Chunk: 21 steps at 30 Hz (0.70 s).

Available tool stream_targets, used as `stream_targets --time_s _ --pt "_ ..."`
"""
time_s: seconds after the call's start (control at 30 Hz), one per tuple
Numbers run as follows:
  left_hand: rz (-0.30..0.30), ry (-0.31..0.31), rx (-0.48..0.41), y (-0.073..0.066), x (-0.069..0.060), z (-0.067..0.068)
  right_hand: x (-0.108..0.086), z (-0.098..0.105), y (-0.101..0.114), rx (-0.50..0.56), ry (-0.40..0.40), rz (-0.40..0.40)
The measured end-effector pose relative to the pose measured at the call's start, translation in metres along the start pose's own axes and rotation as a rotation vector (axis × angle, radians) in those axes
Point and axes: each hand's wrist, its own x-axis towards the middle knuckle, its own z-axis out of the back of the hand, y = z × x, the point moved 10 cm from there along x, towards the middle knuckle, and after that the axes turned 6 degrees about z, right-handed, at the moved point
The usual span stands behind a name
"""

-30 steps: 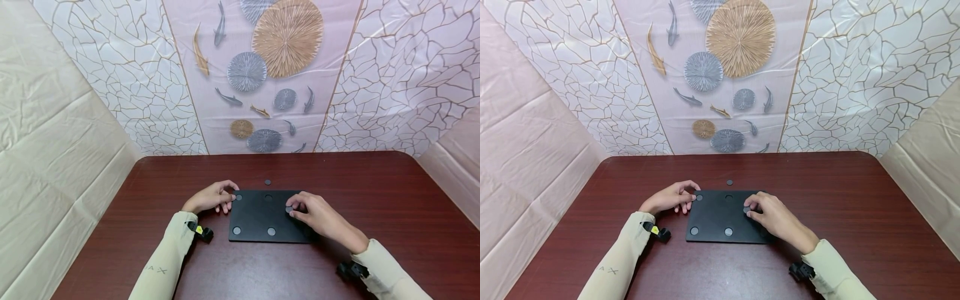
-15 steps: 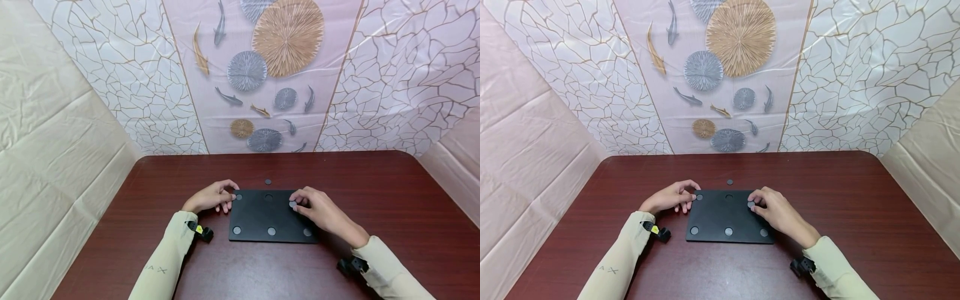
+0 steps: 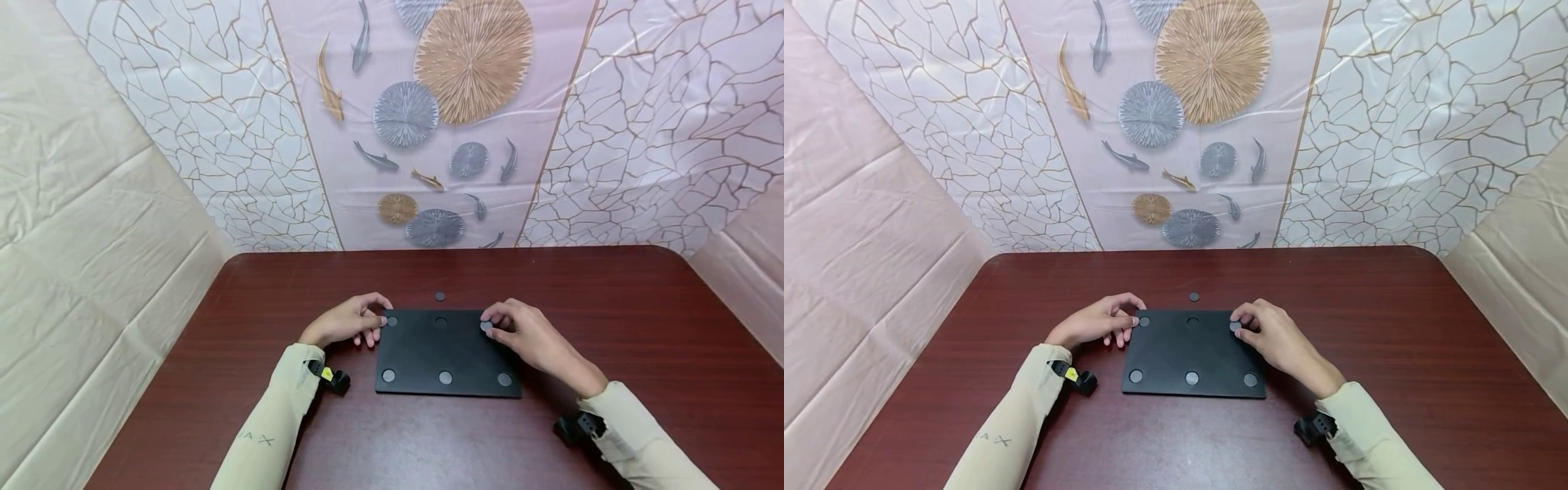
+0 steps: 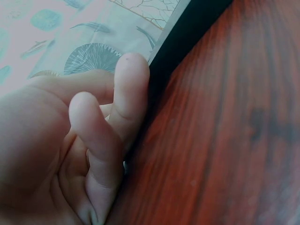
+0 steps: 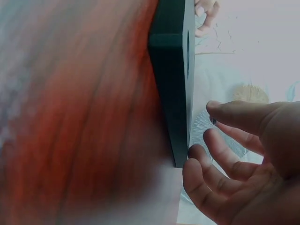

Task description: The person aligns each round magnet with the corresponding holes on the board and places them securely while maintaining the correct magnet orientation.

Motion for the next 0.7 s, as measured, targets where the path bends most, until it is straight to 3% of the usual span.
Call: stream_targets --time_s 0.43,0.7 --pt "0.001 0.003 0.006 0.000 0.002 -0.002 0.000 0.003 -0.019 -0.011 0.020 -0.112" --pt "0.008 -0.002 0.001 0.002 0.001 0.001 0.007 -0.001 -0.024 -0.004 0.050 -0.117"
